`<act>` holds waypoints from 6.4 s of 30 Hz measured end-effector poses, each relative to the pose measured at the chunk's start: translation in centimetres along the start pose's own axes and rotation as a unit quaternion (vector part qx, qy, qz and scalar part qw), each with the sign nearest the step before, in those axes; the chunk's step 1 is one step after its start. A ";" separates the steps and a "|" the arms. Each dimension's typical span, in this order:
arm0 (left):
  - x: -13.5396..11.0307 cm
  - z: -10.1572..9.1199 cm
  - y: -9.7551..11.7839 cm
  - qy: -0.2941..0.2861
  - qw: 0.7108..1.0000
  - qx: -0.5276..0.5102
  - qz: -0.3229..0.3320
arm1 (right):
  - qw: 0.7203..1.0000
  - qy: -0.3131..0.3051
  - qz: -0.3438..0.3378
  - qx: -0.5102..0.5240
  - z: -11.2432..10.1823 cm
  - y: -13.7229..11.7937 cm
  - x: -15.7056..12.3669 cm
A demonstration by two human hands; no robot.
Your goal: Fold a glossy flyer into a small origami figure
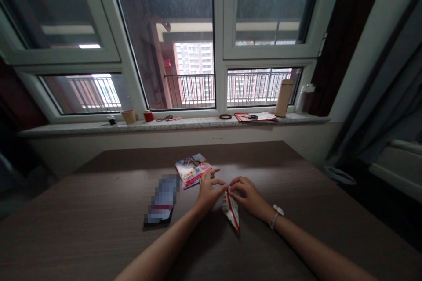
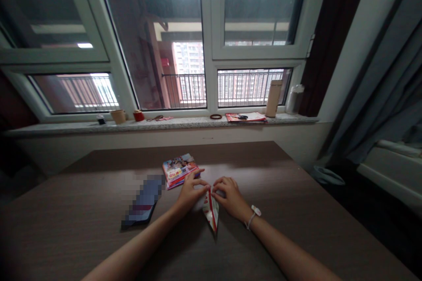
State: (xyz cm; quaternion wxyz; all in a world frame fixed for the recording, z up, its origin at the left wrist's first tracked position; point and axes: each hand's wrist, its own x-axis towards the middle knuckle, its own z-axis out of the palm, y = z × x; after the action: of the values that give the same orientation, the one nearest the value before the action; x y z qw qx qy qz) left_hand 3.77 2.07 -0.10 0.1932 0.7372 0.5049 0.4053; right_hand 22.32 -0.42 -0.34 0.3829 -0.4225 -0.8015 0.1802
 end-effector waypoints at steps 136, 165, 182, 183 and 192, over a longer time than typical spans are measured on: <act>-0.6 -0.8 0.6 -0.070 0.961 0.266 0.043 | 0.977 0.019 0.067 -0.202 -0.3 0.3 0.3; -1.8 -1.5 0.8 -0.139 0.945 0.292 0.053 | 0.984 -0.006 0.077 -0.162 -0.6 0.2 0.1; -1.1 -2.0 0.5 -0.141 0.945 0.294 0.013 | 0.980 -0.054 0.087 -0.171 -1.2 -0.5 -0.4; -1.1 -2.1 0.5 -0.141 0.945 0.294 0.013 | 0.980 -0.057 0.090 -0.168 -1.2 -0.5 -0.5; -1.0 -2.1 0.1 -0.144 0.951 0.274 0.020 | 0.987 -0.066 0.076 -0.125 -1.4 0.6 -0.6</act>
State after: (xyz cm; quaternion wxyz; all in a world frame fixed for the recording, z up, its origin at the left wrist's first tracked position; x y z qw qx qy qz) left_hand 2.05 0.90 0.85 0.0463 0.8222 0.5485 0.1450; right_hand 23.91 -0.58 -0.08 0.2587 -0.5138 -0.8069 0.1343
